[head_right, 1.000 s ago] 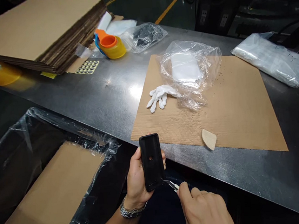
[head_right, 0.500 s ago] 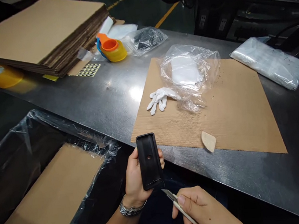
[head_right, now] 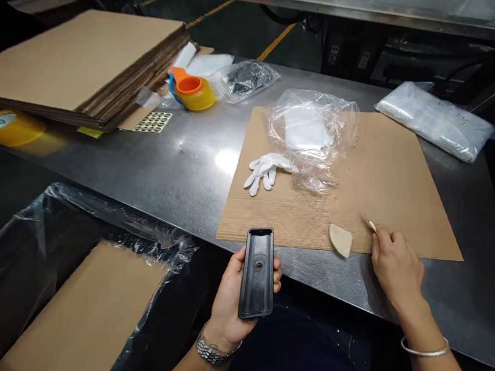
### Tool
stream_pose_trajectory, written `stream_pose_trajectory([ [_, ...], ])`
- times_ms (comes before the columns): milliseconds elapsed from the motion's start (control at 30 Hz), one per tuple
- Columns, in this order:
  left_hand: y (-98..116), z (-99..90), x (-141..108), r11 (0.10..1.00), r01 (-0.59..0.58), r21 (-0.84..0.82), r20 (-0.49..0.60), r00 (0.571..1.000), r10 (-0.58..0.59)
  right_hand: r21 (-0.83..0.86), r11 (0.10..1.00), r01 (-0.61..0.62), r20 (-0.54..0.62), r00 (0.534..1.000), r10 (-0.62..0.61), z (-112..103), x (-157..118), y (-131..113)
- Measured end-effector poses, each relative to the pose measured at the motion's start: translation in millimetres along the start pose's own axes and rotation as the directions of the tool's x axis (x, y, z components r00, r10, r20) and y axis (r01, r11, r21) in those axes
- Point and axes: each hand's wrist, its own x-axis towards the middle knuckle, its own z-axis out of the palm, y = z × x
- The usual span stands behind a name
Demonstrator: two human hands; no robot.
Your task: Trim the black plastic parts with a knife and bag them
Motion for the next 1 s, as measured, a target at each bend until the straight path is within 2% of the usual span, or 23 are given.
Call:
stream_pose_trajectory([
  [67, -1, 2.1, -1, 1.000, 0.017, 0.016, 0.000, 1.000, -0.017, 0.043, 0.997, 0.070, -0.120, 0.991, -0.065, -4, 1, -5],
  [133, -2, 4.1, -1, 0.999, 0.036, 0.041, -0.013, 0.999, -0.035, 0.202, 0.962, 0.181, -0.210, 0.968, -0.137, -17, -8, -16],
  [167, -3, 5.1, -2, 0.997, 0.046, 0.055, -0.025, 0.999, -0.044, 0.301, 0.920, 0.250, -0.218, 0.958, -0.188, -26, -16, -24],
  [233, -5, 6.9, -2, 0.994, 0.067, 0.081, -0.059, 0.996, -0.062, 0.491, 0.787, 0.374, -0.147, 0.926, -0.348, -46, -35, -43],
  [267, -7, 7.8, -2, 0.993, 0.075, 0.091, -0.075, 0.995, -0.068, 0.645, 0.657, 0.391, -0.077, 0.888, -0.452, -56, -45, -54],
  [300, -8, 8.5, -2, 0.992, 0.082, 0.098, -0.085, 0.994, -0.074, 0.760, 0.543, 0.357, -0.013, 0.844, -0.536, -65, -54, -64],
  [367, -11, 9.8, -2, 0.990, 0.087, 0.115, -0.092, 0.993, -0.077, 0.866, 0.444, 0.230, 0.108, 0.780, -0.616, -77, -67, -82],
  [467, -14, 10.7, -4, 0.989, 0.071, 0.127, -0.076, 0.995, -0.062, 0.877, 0.479, 0.041, 0.294, 0.742, -0.603, -79, -75, -96],
  [567, -18, 10.9, -7, 0.988, 0.038, 0.149, -0.069, 0.997, -0.028, 0.881, 0.453, -0.138, 0.407, 0.710, -0.575, -72, -73, -98],
  [633, -22, 10.6, -8, 0.985, 0.018, 0.171, -0.100, 0.995, -0.001, 0.879, 0.430, -0.207, 0.432, 0.729, -0.530, -67, -68, -98],
  [700, -26, 9.8, -7, 0.984, 0.050, 0.171, -0.133, 0.991, -0.028, 0.877, 0.427, -0.222, 0.420, 0.786, -0.454, -65, -61, -98],
  [800, -30, 7.2, -4, 0.969, 0.205, 0.136, -0.082, 0.977, -0.195, 0.890, 0.422, -0.173, 0.326, 0.888, -0.323, -66, -49, -97],
  [867, -29, 4.9, -3, 0.954, 0.272, 0.130, -0.032, 0.962, -0.270, 0.902, 0.417, -0.112, 0.250, 0.923, -0.292, -69, -44, -94],
  [933, -26, 2.7, -1, 0.949, 0.288, 0.127, -0.017, 0.957, -0.288, 0.910, 0.410, -0.059, 0.223, 0.903, -0.367, -74, -44, -90],
  [1000, -23, 1.0, 0, 0.948, 0.295, 0.120, -0.015, 0.955, -0.296, 0.916, 0.400, -0.021, 0.243, 0.823, -0.513, -80, -47, -85],
])
